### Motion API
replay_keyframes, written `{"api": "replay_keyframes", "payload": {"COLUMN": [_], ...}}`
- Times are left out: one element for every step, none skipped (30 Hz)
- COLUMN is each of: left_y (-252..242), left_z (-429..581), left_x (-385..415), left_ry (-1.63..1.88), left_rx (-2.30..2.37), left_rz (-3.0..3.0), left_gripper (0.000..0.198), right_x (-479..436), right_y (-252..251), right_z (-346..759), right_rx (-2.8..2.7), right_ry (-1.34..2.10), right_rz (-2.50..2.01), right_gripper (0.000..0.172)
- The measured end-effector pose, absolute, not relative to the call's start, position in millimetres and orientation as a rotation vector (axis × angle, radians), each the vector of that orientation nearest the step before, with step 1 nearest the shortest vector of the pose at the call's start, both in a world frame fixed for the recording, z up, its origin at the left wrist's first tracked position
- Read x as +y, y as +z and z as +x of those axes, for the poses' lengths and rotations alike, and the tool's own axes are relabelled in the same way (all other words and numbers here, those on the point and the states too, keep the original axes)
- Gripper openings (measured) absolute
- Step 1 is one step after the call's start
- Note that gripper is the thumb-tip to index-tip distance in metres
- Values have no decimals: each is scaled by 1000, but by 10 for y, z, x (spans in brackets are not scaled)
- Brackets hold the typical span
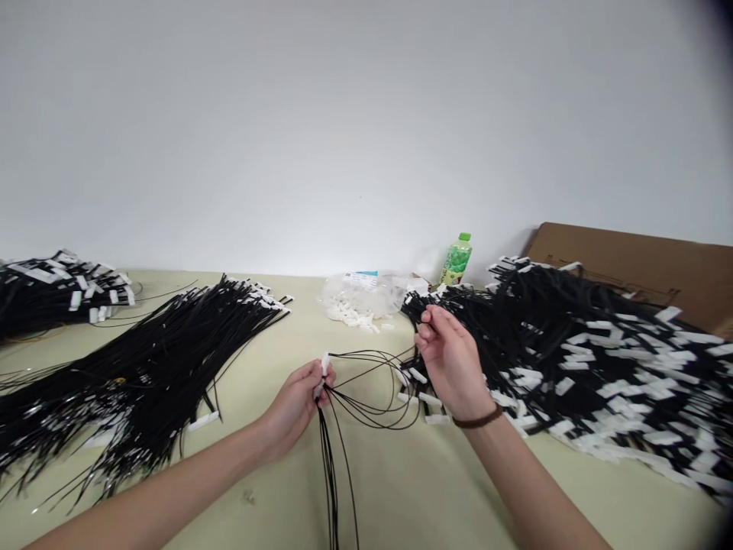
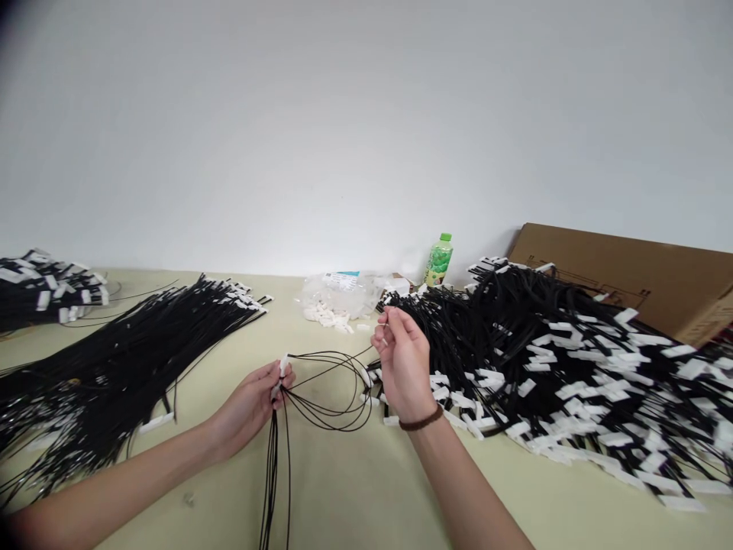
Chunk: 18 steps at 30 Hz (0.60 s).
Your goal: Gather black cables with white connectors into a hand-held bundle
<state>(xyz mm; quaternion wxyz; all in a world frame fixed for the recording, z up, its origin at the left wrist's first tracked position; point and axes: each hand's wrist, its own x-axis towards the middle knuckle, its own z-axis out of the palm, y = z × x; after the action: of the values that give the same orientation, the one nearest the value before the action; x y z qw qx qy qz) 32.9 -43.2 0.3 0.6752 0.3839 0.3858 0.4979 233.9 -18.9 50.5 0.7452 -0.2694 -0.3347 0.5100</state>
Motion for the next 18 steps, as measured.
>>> {"api": "replay_keyframes", "payload": {"left_y": [2, 2, 2, 2, 3, 4, 6, 7, 8, 10, 11, 12, 13, 14, 15, 15, 16, 16], "left_z": [330, 331, 332, 333, 334, 335, 336, 336, 336, 334, 331, 327, 323, 319, 315, 311, 308, 305], "left_x": [-435, -437, -437, -436, -434, -432, -430, -429, -429, -428, -428, -427, -425, -423, -420, -417, -414, -411], "left_ry": [1119, 1118, 1118, 1119, 1121, 1122, 1122, 1123, 1123, 1120, 1118, 1117, 1117, 1118, 1121, 1123, 1126, 1127], "left_rx": [869, 869, 870, 871, 873, 873, 874, 874, 873, 870, 865, 858, 849, 841, 834, 829, 826, 822], "left_rz": [869, 872, 874, 872, 868, 865, 862, 860, 859, 858, 856, 852, 848, 843, 838, 833, 828, 824], "left_gripper": [17, 17, 17, 17, 17, 17, 18, 18, 18, 19, 19, 19, 19, 19, 19, 20, 20, 20], "right_x": [-190, -205, -231, -266, -306, -346, -382, -410, -430, -440, -441, -437, -428, -419, -410, -403, -397, -394], "right_y": [507, 507, 503, 496, 484, 466, 443, 414, 381, 347, 314, 286, 264, 249, 241, 239, 240, 243], "right_z": [2346, 2341, 2324, 2299, 2268, 2233, 2195, 2159, 2124, 2095, 2071, 2055, 2046, 2043, 2045, 2051, 2058, 2065], "right_rx": [-750, -798, -888, -1020, -1185, -1363, -1536, -1680, -1780, -1846, -1886, -1907, -1918, -1921, -1922, -1924, -1926, -1932], "right_ry": [1037, 940, 821, 676, 511, 337, 175, 48, -42, -96, -122, -135, -138, -138, -138, -140, -144, -148], "right_rz": [-621, -658, -702, -747, -782, -800, -792, -763, -727, -701, -686, -679, -677, -674, -671, -668, -668, -672], "right_gripper": [28, 28, 27, 25, 22, 20, 17, 16, 16, 16, 15, 14, 13, 13, 12, 12, 11, 11]}}
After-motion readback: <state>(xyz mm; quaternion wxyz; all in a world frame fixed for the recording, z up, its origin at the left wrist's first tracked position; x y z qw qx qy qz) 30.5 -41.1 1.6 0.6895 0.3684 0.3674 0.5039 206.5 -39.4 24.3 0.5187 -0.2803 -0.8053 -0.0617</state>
